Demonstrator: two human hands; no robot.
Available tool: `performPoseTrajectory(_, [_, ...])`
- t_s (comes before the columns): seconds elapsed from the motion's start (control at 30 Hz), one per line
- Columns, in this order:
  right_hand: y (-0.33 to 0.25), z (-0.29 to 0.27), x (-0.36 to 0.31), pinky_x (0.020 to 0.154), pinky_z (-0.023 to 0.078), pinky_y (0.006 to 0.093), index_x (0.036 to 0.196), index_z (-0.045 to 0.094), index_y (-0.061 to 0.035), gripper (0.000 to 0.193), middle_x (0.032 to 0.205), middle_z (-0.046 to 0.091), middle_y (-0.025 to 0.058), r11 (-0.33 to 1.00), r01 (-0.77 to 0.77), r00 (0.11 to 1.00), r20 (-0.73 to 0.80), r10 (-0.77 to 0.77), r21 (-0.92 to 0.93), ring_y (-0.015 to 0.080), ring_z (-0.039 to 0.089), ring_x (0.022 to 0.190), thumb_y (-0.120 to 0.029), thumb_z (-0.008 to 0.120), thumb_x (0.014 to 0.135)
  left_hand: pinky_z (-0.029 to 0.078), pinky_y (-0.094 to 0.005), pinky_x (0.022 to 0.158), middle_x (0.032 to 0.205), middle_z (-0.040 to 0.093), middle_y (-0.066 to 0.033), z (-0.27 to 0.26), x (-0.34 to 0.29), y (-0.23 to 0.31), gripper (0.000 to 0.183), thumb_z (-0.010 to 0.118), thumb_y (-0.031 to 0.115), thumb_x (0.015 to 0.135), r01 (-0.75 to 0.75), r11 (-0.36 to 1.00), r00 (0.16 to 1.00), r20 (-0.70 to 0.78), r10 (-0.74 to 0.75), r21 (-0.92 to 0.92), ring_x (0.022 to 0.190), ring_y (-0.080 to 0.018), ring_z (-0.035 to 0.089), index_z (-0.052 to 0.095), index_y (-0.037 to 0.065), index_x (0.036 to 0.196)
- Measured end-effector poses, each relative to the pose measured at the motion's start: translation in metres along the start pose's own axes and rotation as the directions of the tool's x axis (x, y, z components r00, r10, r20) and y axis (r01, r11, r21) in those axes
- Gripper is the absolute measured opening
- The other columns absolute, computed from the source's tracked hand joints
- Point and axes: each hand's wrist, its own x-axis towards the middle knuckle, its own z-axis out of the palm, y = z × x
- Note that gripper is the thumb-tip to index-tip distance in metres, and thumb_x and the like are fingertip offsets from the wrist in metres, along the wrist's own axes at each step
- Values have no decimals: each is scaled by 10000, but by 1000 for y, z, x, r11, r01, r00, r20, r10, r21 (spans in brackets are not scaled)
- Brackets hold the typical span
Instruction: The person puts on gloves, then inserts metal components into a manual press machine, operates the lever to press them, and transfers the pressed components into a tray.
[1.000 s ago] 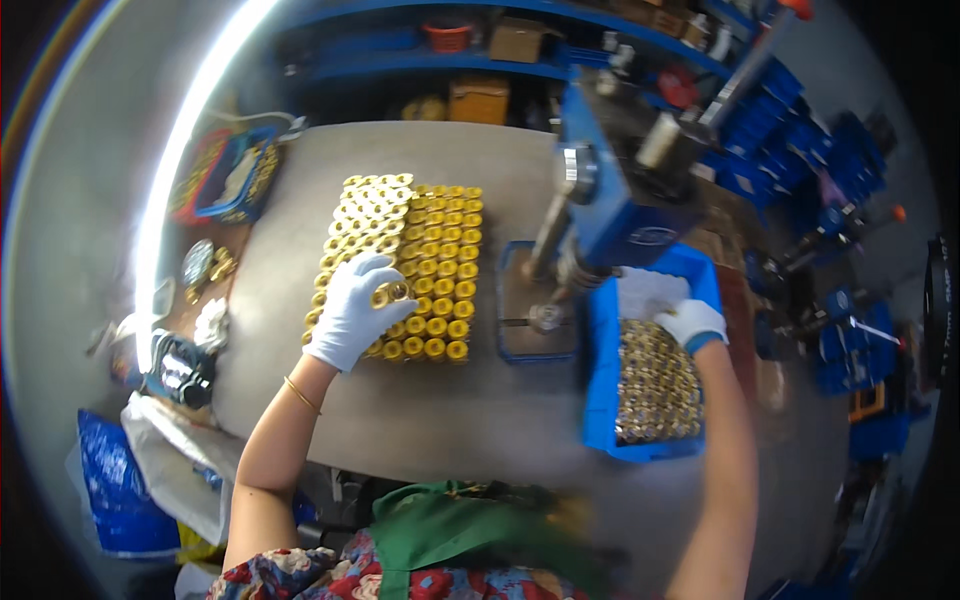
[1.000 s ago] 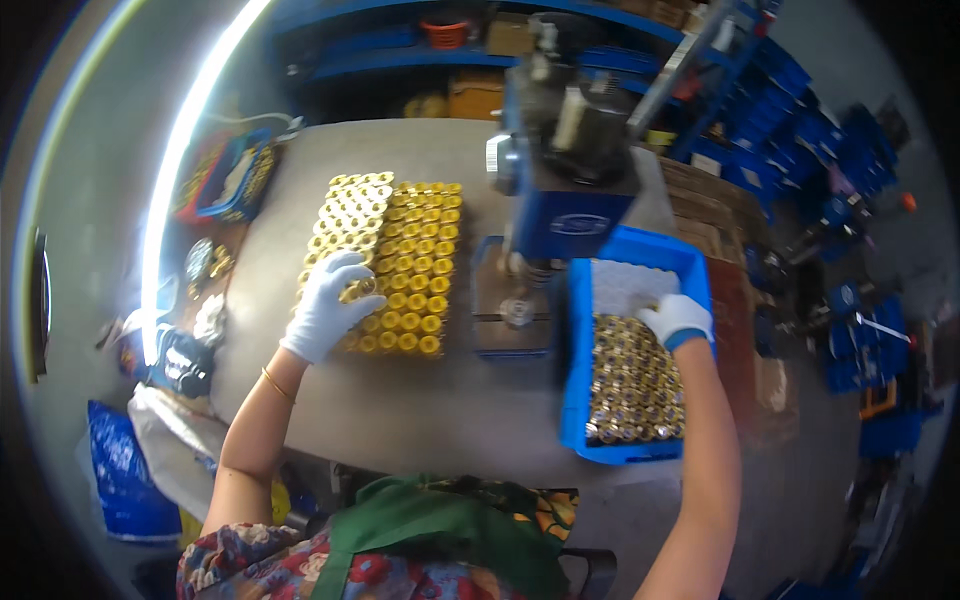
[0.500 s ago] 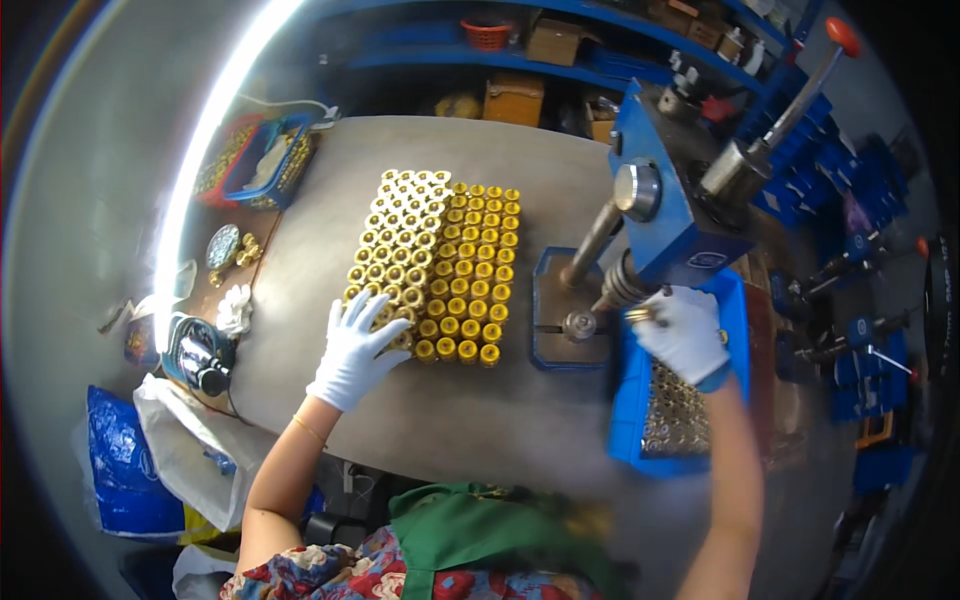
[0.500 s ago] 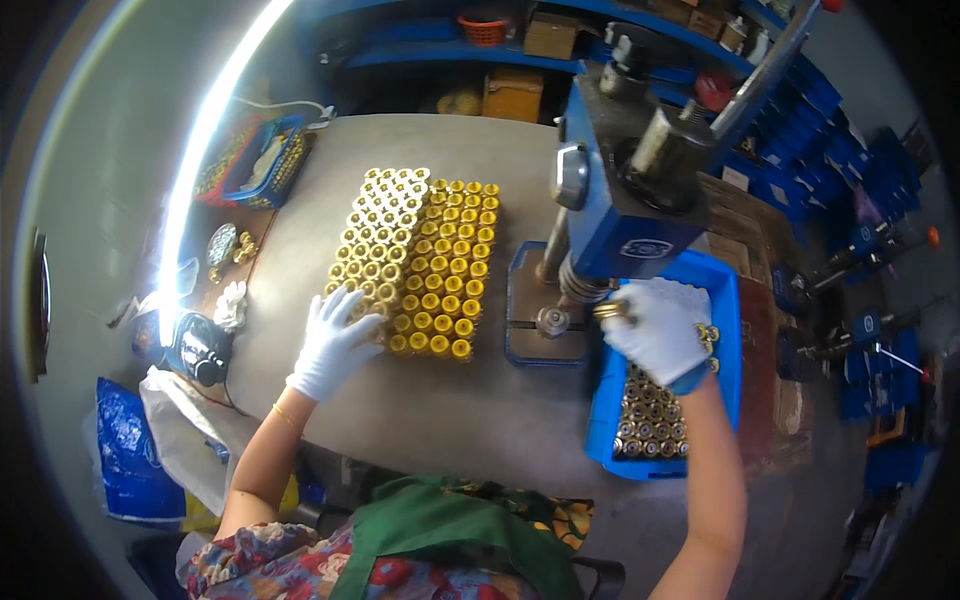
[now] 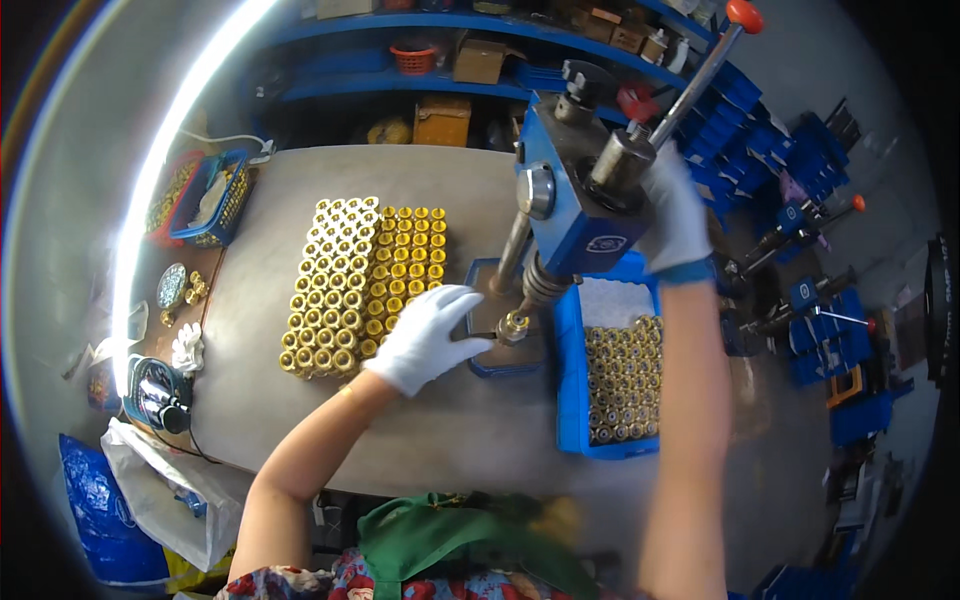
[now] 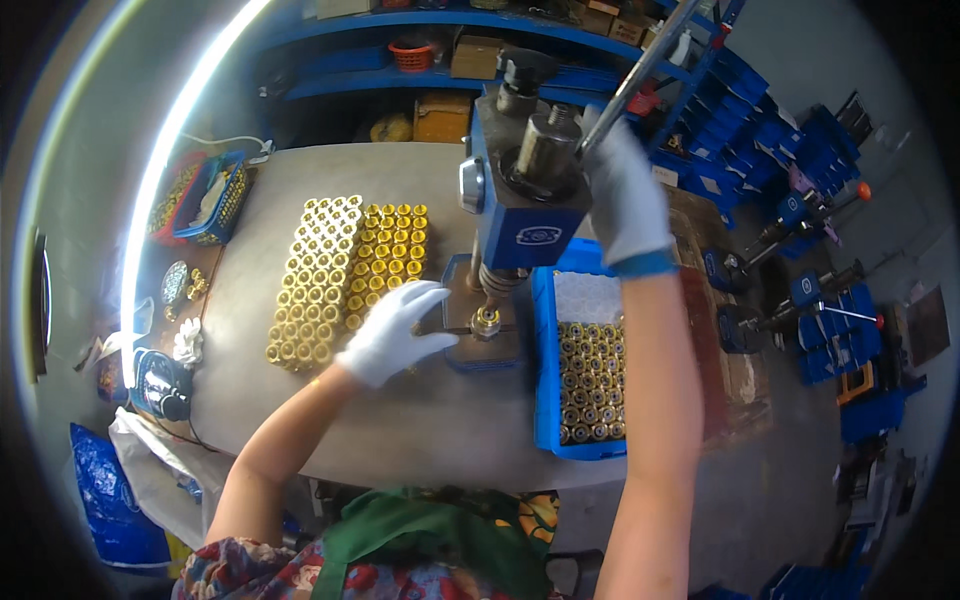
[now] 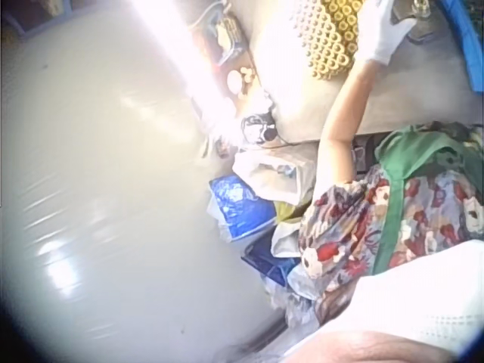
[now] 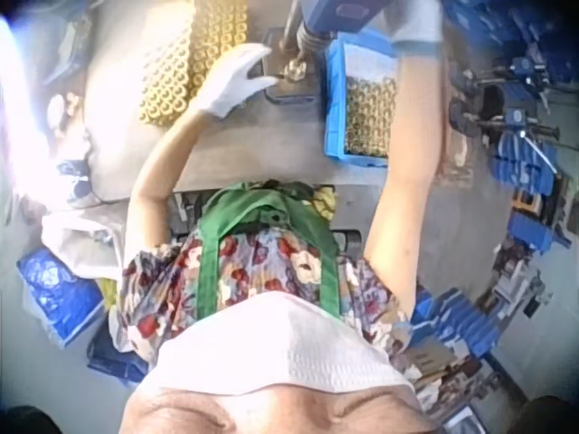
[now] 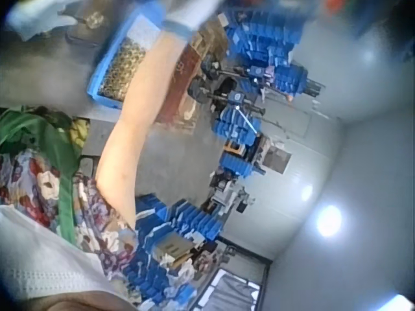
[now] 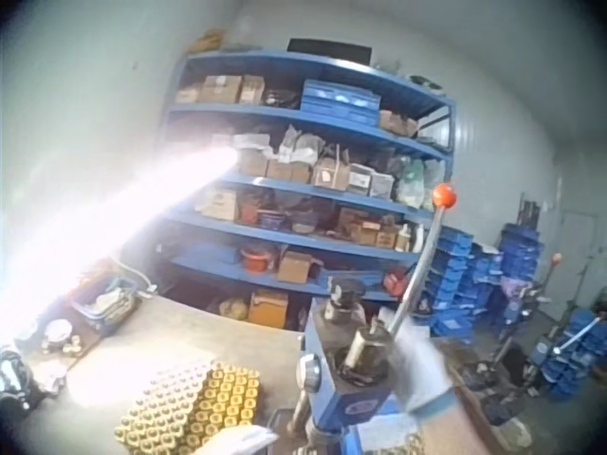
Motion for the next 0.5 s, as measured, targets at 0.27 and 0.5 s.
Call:
performPoseTrajectory(0.27, [-157,-51,-152,809,424,404,927,540,-119,448,618,503,6,973,221,692,692,-205,67,113,473,574,-534,379,980,510,-414,865,936,687,-132,77,38,-2,403,783,365,736,94,982,986,152,-69,-162,949,-333,644,712,42,966])
performPoseTrajectory(0.5, [-2,-57,-182,1157,260,384,1438,379,74,655,1458,434,257,472,-98,992,-46,121,-876,334,403,1376,-107,622,856,510,-425,827,888,678,-137,86,32,-17,386,780,368,739,47,989,991,127,-30,-138,897,-346,639,695,22,889])
